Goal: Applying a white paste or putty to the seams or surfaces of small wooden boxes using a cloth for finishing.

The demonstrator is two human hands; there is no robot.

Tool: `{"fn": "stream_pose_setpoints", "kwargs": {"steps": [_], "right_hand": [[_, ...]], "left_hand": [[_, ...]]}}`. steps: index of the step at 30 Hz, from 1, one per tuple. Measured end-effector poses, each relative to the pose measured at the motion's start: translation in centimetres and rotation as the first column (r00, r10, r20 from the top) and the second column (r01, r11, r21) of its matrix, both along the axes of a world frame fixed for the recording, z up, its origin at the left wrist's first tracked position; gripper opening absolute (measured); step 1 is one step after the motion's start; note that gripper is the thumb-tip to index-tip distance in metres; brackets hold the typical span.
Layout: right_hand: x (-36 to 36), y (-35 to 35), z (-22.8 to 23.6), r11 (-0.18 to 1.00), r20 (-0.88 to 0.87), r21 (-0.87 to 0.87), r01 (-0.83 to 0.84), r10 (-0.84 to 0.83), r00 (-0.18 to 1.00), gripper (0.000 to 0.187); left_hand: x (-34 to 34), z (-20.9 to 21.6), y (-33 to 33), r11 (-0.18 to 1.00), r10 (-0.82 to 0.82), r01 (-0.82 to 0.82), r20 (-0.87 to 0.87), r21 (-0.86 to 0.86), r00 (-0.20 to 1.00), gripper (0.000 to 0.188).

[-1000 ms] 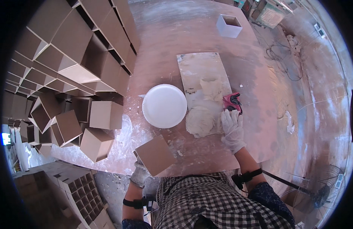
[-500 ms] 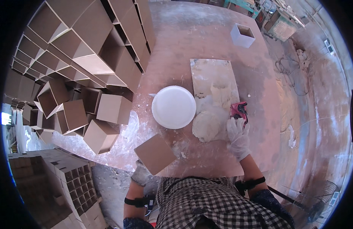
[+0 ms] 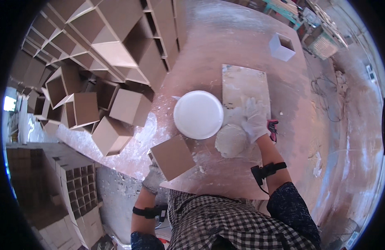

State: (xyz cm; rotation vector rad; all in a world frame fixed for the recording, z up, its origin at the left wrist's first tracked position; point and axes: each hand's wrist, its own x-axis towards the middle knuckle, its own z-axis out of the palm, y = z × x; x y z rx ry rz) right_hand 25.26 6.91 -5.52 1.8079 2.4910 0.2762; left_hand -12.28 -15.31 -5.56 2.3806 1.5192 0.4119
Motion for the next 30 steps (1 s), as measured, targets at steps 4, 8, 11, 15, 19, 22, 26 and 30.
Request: {"fn": "stream_pose_setpoints", "kwargs": {"steps": [4, 8, 11, 15, 19, 22, 26, 30], "right_hand": [[1.1, 2.7, -1.6, 0.998, -0.121, -0.052, -0.038, 0.032, 0.992, 0.058], [2.2, 2.6, -1.2, 0.971, -0.732, -0.235, 0.044, -0.207, 0.649, 0.042], [0.6, -1.4, 2.4, 0.967, -0.967, -0.252, 0.023, -0.251, -0.049, 0.037], [-4.3, -7.7, 10.3, 0.959, -0.956, -0.273, -0.072, -0.278, -0.092, 0.039], [-6.2, -12.0, 9.5, 0.869, -0.769, -0.454, -0.2, -0.495, -0.405, 0.044], [-6.6, -13.4, 8.3, 0.881, -0.889, -0.362, -0.305, -0.424, -0.17, 0.046], [-9.5, -13.5, 10.2, 0.872, -0.866, -0.413, -0.264, -0.466, -0.184, 0.046], [-7.8, -13.7, 9.7, 0.852, -0.833, -0.496, -0.171, -0.522, -0.185, 0.046]], "left_hand": [[-0.2, 0.0, -0.6, 1.0, 0.023, -0.023, 0.014, 0.007, 1.0, 0.043], [-0.5, 0.0, -0.1, 1.0, 0.027, -0.027, 0.022, 0.005, 0.999, 0.043], [-1.1, 0.3, 0.0, 0.999, 0.028, -0.028, 0.034, 0.015, 0.999, 0.043], [-2.7, -0.3, -1.2, 0.999, 0.035, -0.036, 0.063, 0.016, 0.997, 0.043], [-3.7, -0.2, -1.7, 0.999, 0.033, -0.034, 0.069, 0.017, 0.997, 0.043], [-3.9, -0.9, -1.2, 1.0, -0.004, 0.002, 0.083, 0.025, 0.997, 0.043], [-4.9, -0.3, -1.9, 1.0, -0.001, 0.0, 0.072, 0.022, 0.997, 0.043], [-5.1, -0.3, -2.0, 1.0, -0.012, 0.01, 0.069, 0.029, 0.998, 0.043]]}}
